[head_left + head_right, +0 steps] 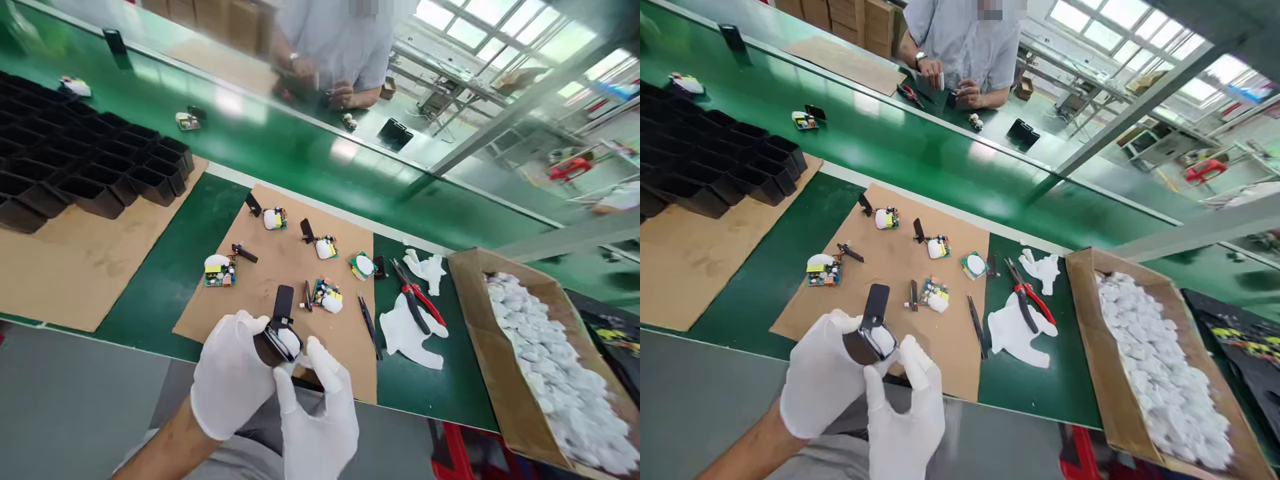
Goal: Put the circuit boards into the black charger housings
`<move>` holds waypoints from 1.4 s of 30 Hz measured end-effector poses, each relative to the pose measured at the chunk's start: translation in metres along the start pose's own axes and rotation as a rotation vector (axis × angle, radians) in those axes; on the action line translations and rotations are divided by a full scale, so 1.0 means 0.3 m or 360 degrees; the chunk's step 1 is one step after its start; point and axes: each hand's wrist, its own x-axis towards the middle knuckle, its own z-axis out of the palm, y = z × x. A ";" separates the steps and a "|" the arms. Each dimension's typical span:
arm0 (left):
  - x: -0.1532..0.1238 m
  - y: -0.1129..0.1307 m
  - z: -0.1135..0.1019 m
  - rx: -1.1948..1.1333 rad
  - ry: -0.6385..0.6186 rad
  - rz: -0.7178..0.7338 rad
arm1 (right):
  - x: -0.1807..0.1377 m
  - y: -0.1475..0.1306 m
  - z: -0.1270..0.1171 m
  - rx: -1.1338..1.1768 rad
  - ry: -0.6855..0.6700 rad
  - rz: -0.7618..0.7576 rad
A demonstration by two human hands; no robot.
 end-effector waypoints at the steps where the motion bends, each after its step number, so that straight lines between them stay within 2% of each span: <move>1: 0.002 0.005 0.000 0.0027 -0.0006 -0.0016 | -0.002 -0.001 0.006 -0.0021 0.0015 -0.0030; 6: 0.009 0.018 0.000 0.0110 -0.0082 -0.0081 | 0.001 0.013 0.014 -0.0074 -0.0016 -0.0213; 9: 0.008 0.012 0.001 0.0064 -0.0055 -0.0095 | 0.029 0.034 -0.001 -0.0068 -0.0051 -0.0279; 11: 0.008 0.003 0.000 -0.0008 -0.0079 -0.0091 | 0.056 0.044 -0.011 -0.0055 -0.0136 -0.0293; 15: 0.013 -0.018 -0.011 -0.0188 -0.0305 -0.0111 | 0.099 0.047 -0.018 0.0112 -0.0384 -0.0333; 19: 0.016 -0.028 -0.015 -0.0297 -0.0355 -0.0121 | 0.111 0.039 -0.014 0.0267 -0.0442 -0.0255; 28: 0.030 -0.026 -0.013 -0.0396 -0.0370 -0.0074 | 0.106 0.030 0.007 0.0276 -0.0394 -0.0252; 34: 0.010 -0.034 0.001 -0.0387 -0.0345 -0.0024 | 0.095 0.045 0.002 -0.0121 -0.0374 -0.0565; 38: 0.014 -0.070 -0.028 -0.0586 -0.0499 -0.0044 | 0.150 0.038 -0.017 -0.0014 -0.0385 -0.0569; 42: 0.041 -0.112 -0.090 -0.0896 -0.0644 -0.0193 | 0.205 0.019 -0.058 0.0050 -0.0198 -0.0559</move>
